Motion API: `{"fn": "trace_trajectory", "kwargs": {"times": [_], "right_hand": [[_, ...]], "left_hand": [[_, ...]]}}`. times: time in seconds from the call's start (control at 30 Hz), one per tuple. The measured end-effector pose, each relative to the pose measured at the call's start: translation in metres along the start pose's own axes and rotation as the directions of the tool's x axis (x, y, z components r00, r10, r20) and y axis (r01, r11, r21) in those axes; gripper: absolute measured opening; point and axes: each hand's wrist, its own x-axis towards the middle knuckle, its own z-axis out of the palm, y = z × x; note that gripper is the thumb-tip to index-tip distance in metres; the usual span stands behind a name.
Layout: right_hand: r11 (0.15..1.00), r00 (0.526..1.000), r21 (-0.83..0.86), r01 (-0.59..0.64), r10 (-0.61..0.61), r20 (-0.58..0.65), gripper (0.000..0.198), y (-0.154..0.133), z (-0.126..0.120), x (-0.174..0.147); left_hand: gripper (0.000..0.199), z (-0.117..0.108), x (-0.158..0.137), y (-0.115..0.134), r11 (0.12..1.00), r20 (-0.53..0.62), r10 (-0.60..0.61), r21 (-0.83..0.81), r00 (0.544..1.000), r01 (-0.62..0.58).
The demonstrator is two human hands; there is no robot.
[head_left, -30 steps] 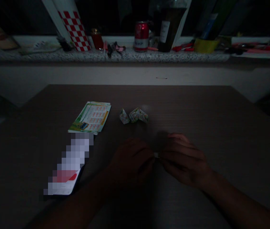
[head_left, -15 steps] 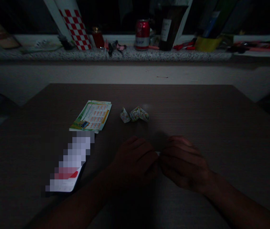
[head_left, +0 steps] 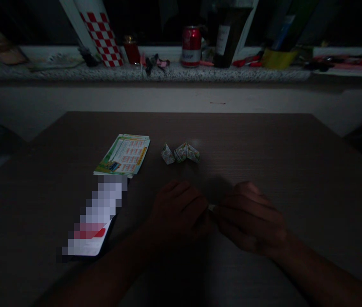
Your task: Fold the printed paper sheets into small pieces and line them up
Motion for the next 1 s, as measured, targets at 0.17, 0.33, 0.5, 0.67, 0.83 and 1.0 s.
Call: {"fn": "trace_trajectory", "kwargs": {"times": [0.17,0.33,0.5,0.67,0.83,1.0], "right_hand": [[1.000,0.998,-0.020,-0.017,0.016,-0.054,0.013,-0.001,-0.002,0.003],[0.998,0.997,-0.047,-0.036,0.033,-0.072,0.012,-0.002,-0.008,0.007],[0.995,0.991,-0.043,-0.092,0.087,-0.103,0.017,0.000,-0.015,0.006],[0.975,0.969,0.055,-0.215,0.220,-0.111,0.020,0.007,-0.015,0.000],[0.955,0.965,0.164,-0.247,0.257,-0.046,0.016,0.013,-0.006,0.000],[0.967,0.979,0.164,-0.196,0.201,-0.016,0.017,0.009,-0.002,0.003]], "left_hand": [[0.006,-0.003,-0.001,-0.008,0.999,-0.016,-0.024,0.022,1.000,0.025],[0.008,-0.003,-0.001,-0.010,0.999,-0.035,-0.036,0.026,0.999,0.037],[0.006,-0.005,-0.003,-0.019,0.997,-0.030,-0.068,0.041,0.997,0.069],[0.006,-0.013,-0.005,-0.028,0.983,-0.018,-0.177,0.050,0.984,0.177],[0.003,-0.013,-0.006,-0.019,0.985,-0.007,-0.169,-0.038,0.986,0.169],[0.005,-0.007,-0.006,-0.009,0.986,0.056,-0.134,-0.091,0.989,0.139]]}}
